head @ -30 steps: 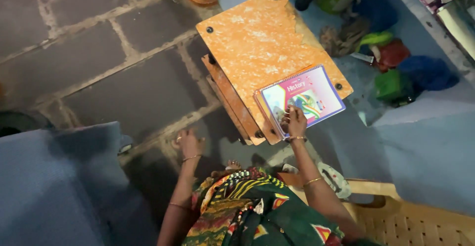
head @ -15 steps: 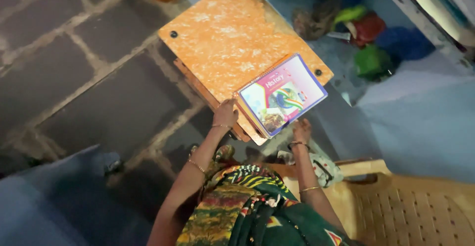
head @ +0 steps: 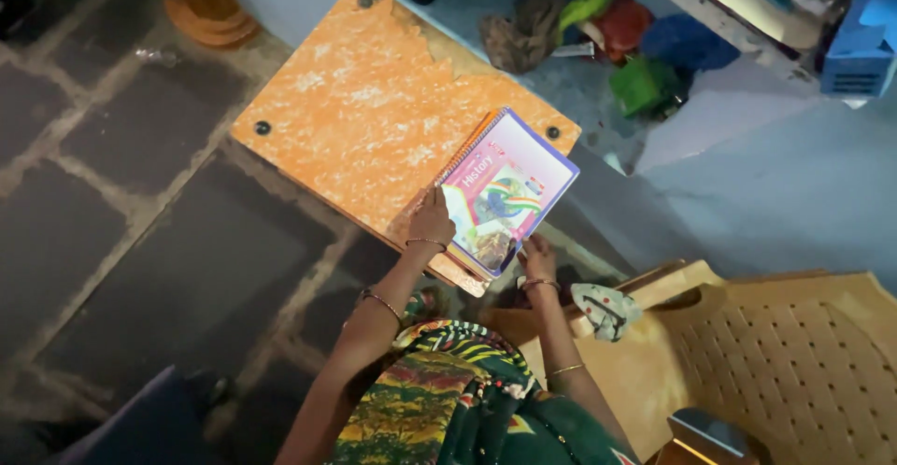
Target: The person wipes a table surface with a cloth, then places a monitor, keyboard, and several books on the table. The person arranges the items one by one, moving from a side table to the main table.
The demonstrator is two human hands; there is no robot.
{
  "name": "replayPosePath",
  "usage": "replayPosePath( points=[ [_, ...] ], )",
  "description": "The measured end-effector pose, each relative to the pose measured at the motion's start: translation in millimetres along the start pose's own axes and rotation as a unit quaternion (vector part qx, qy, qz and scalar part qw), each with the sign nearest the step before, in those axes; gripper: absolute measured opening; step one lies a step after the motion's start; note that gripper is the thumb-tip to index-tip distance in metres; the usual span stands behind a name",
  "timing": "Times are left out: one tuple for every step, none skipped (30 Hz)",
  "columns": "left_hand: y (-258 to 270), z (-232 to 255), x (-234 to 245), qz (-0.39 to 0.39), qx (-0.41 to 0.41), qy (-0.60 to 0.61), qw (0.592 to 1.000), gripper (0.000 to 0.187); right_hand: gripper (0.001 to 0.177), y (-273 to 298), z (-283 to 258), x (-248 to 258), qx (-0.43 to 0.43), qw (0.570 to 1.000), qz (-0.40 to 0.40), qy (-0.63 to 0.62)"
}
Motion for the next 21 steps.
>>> replayPosePath(
  points=[
    [0.5,3.2,3.5,0.019,-0.005,-0.025,1.000,0.082,0.043,-0.4,1.7,0.5,-0.003,1.000,0.008,0.001],
    [1.2,7.4,8.0,0.038,-0.008,-0.049,0.998,0.080,0.043,-0.7,3.4,1.5,-0.007,1.000,0.015,0.003],
    [1.2,7.4,7.9,0.025,0.006,-0.032,0.999,0.080,0.043,-1.1,5.0,1.1,-0.009,1.000,0.017,0.001],
    [2.0,7.3,9.1,0.013,0.022,-0.014,1.000,0.080,0.043,-1.4,6.0,0.7,-0.012,1.000,0.017,0.001],
    [3.9,7.7,10.9,0.000,0.038,0.004,0.999,0.079,0.042,-0.2,8.0,0.6,-0.014,1.000,0.018,0.001],
    [3.3,11.3,16.4,0.002,0.038,0.004,0.999,0.074,0.043,-0.8,7.5,-0.6,-0.015,1.000,0.017,-0.005],
    [3.3,14.9,21.8,0.003,0.037,0.005,0.999,0.069,0.043,-0.7,7.2,-1.3,-0.016,1.000,0.016,-0.010],
    [3.5,17.7,27.0,0.005,0.038,0.005,0.999,0.064,0.044,-1.8,5.8,-2.5,-0.018,1.000,0.014,-0.015],
    [4.5,19.4,28.5,-0.005,0.049,0.004,0.999,0.064,0.043,-2.9,4.1,-2.8,-0.019,1.000,0.013,-0.015],
    [8.4,20.4,27.7,-0.016,0.059,0.002,0.998,0.063,0.043,-0.6,7.2,-2.9,-0.021,1.000,0.013,-0.015],
    [12.7,20.5,25.5,-0.026,0.070,0.000,0.997,0.063,0.043,2.0,10.7,-2.8,-0.022,1.000,0.013,-0.015],
    [14.9,21.9,24.5,-0.022,0.073,0.004,0.997,0.062,0.043,3.0,10.7,-1.2,-0.018,1.000,0.021,-0.004],
    [17.1,22.8,21.9,-0.018,0.075,0.008,0.997,0.061,0.042,3.7,10.3,1.0,-0.013,0.999,0.029,0.008],
    [19.0,22.1,18.0,-0.013,0.077,0.011,0.997,0.060,0.042,4.2,9.7,3.4,-0.009,0.999,0.037,0.019],
    [19.8,19.8,13.0,-0.011,0.076,0.022,0.997,0.059,0.042,5.0,9.5,3.9,-0.004,0.999,0.031,0.012],
    [20.1,16.2,7.5,-0.008,0.077,0.034,0.996,0.058,0.041,6.4,9.3,4.5,0.001,1.000,0.025,0.006],
    [20.7,11.9,1.1,-0.006,0.077,0.046,0.996,0.057,0.041,8.1,9.1,5.0,0.006,1.000,0.018,0.000],
    [20.0,6.0,-6.1,-0.008,0.083,0.052,0.995,0.055,0.040,8.8,5.9,5.8,0.021,0.999,0.023,0.010],
    [19.3,0.0,-13.7,-0.011,0.090,0.058,0.994,0.053,0.038,10.3,3.1,6.8,0.036,0.999,0.027,0.020],
    [18.3,-6.3,-20.8,-0.014,0.096,0.064,0.993,0.051,0.037,11.8,-0.2,8.0,0.051,0.998,0.031,0.030],
    [14.7,-9.0,-26.1,-0.011,0.084,0.070,0.994,0.049,0.036,12.8,-1.9,10.1,0.056,0.997,0.035,0.028]
  ],
)
Point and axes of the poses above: each hand's wrist, its own y-axis away from the middle knuckle, its own x-axis out of the back of the hand, z = x × y, the point moved 9 cm from there along -y, towards the middle knuckle, and after that the axes turned 8 degrees about -x, right-handed, at the moved point
